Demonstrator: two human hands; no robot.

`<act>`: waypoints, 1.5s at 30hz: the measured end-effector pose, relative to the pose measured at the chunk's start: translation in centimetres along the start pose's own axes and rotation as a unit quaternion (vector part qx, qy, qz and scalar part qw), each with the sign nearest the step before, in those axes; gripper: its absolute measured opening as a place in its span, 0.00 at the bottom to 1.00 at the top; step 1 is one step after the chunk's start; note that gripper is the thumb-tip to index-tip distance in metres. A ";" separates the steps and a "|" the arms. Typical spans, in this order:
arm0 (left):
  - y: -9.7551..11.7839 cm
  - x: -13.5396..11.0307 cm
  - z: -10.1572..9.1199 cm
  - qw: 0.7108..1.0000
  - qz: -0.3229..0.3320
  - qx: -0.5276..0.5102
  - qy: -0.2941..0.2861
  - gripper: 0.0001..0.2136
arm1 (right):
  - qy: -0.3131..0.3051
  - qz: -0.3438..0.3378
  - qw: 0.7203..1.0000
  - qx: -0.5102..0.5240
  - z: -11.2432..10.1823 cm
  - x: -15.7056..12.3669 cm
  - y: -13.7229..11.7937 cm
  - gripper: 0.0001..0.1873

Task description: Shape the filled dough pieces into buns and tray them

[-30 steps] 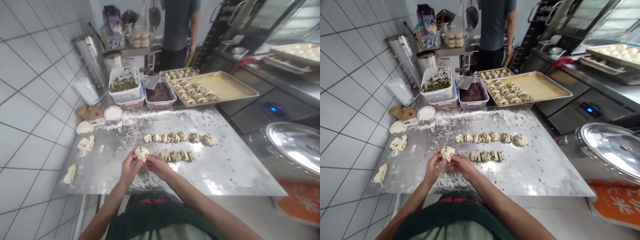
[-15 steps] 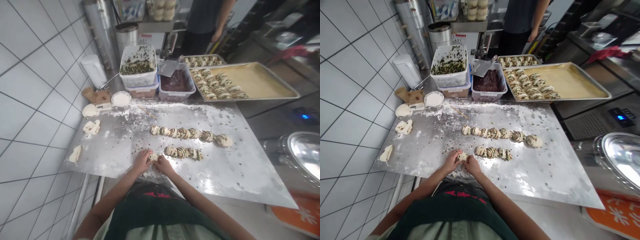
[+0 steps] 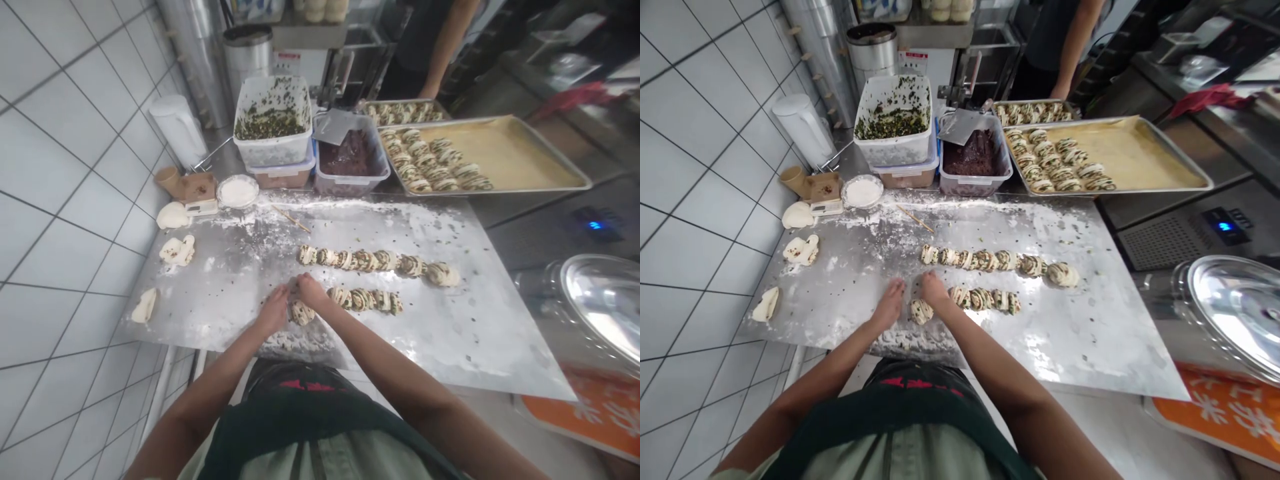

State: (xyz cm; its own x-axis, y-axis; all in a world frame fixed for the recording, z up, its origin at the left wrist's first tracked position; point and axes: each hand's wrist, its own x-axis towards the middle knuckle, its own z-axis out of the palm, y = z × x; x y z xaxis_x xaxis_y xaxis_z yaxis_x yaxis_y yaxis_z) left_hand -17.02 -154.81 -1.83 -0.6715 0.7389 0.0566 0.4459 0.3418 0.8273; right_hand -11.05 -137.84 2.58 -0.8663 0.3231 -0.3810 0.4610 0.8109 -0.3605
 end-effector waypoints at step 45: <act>4.5 -3.6 6.4 0.931 -0.258 -0.224 0.128 0.17 | 0.115 -0.100 0.955 0.253 2.9 -7.6 3.4 0.14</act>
State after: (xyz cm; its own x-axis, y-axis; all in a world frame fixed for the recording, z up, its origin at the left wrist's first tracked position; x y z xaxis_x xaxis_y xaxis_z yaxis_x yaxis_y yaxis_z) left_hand -8.76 -152.23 -1.88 -0.8721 0.3621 -0.3291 -0.2283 0.2939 0.9282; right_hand -2.34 -138.95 1.77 -0.9392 0.3328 -0.0847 0.2654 0.5469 -0.7940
